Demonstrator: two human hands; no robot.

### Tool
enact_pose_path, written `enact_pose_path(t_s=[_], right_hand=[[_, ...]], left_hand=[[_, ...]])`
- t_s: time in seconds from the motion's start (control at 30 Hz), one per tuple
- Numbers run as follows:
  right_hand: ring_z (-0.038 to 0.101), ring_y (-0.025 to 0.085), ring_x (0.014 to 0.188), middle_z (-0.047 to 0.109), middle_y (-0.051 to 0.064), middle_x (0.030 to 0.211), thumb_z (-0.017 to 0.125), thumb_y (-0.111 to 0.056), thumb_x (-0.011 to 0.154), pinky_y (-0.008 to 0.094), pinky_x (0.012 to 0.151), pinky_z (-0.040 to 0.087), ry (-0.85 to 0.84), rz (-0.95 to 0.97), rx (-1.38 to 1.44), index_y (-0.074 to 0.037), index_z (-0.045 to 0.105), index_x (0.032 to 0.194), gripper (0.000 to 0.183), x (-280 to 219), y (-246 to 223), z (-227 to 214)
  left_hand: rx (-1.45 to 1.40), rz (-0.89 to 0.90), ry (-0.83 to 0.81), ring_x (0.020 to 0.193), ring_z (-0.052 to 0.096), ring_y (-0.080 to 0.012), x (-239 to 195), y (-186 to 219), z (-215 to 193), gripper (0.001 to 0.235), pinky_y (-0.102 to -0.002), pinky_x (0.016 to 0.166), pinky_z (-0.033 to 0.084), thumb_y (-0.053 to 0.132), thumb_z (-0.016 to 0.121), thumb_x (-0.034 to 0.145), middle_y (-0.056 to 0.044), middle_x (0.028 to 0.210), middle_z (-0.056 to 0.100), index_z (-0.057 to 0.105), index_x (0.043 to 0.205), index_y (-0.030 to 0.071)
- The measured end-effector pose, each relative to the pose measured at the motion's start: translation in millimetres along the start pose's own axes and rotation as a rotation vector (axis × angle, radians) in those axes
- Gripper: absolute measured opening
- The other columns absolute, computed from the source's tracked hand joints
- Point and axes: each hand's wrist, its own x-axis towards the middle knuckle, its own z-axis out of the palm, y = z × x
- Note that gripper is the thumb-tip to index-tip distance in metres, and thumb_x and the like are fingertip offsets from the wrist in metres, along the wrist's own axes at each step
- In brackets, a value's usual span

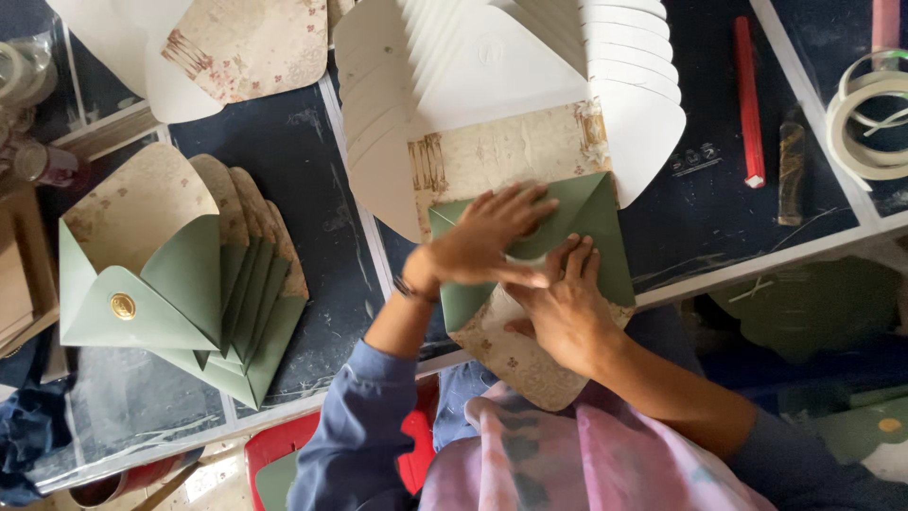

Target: The person folds a stack of white paper sheets with a floral pattern into triangular envelopes. They fold the bottom corners inward and then fold the top section down to create a flap, repeating this process for multiple sheets and stacking the finished envelopes on the table.

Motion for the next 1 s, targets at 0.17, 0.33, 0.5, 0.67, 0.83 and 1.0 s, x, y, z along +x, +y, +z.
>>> enact_pose_path(t_s=[0.17, 0.33, 0.5, 0.67, 0.83, 1.0], right_hand=[[0.051, 0.068, 0.130, 0.049, 0.049, 0.134, 0.076, -0.065, 0.078, 0.061, 0.101, 0.052, -0.078, -0.159, 0.225, -0.035, 0.073, 0.118, 0.050, -8, 38, -8], [0.065, 0.041, 0.119, 0.061, 0.022, 0.126, 0.062, -0.040, 0.102, 0.048, 0.094, 0.055, 0.158, -0.025, 0.484, -0.013, 0.063, 0.128, 0.037, 35, 65, 37], [0.037, 0.046, 0.151, 0.033, 0.034, 0.165, 0.055, -0.055, 0.103, 0.055, 0.122, 0.030, 0.312, -0.114, 0.465, 0.007, 0.039, 0.157, 0.084, 47, 51, 41], [0.033, 0.046, 0.153, 0.031, 0.034, 0.167, 0.046, -0.058, 0.106, 0.057, 0.121, 0.032, 0.158, 0.024, 0.426, 0.009, 0.039, 0.158, 0.085, 29, 84, 35], [0.054, 0.043, 0.138, 0.053, 0.030, 0.152, 0.067, -0.034, 0.101, 0.050, 0.115, 0.042, 0.546, 0.047, 0.515, 0.008, 0.058, 0.144, 0.060, 24, 87, 56], [0.060, 0.028, 0.097, 0.059, 0.007, 0.109, 0.075, -0.012, 0.103, 0.042, 0.088, 0.053, 0.731, 0.331, 0.797, -0.006, 0.066, 0.128, 0.027, 0, 116, 95]], left_hand=[[0.656, -0.128, 0.086, 0.164, 0.007, -0.0346, -15, -28, 62, 0.072, -0.056, 0.131, 0.010, 0.067, 0.020, 0.107, -0.002, 0.178, 0.011, 0.018, 0.170, 0.033], [0.777, -0.202, 0.137, 0.164, 0.003, -0.0315, -8, -29, 86, 0.075, -0.051, 0.132, 0.010, 0.058, 0.038, 0.106, -0.002, 0.179, 0.003, 0.015, 0.170, 0.026], [0.794, -0.374, 0.339, 0.160, 0.022, -0.0376, -12, -23, 99, 0.085, -0.043, 0.129, 0.025, 0.057, 0.044, 0.104, -0.022, 0.174, 0.020, 0.024, 0.166, 0.003], [0.687, -0.513, 0.381, 0.160, 0.016, -0.0428, -32, -22, 85, 0.090, -0.047, 0.130, 0.020, 0.045, 0.057, 0.102, -0.029, 0.170, 0.017, 0.018, 0.166, -0.005], [0.801, -0.410, 0.400, 0.132, 0.039, -0.0411, -28, -36, 62, 0.095, -0.047, 0.116, 0.035, 0.052, 0.083, 0.073, -0.022, 0.138, 0.036, 0.044, 0.143, 0.001], [0.891, -0.297, 0.311, 0.105, 0.046, -0.0254, -59, -16, 9, 0.037, -0.037, 0.096, 0.043, 0.043, 0.081, 0.084, -0.006, 0.091, 0.063, 0.075, 0.098, 0.010]])
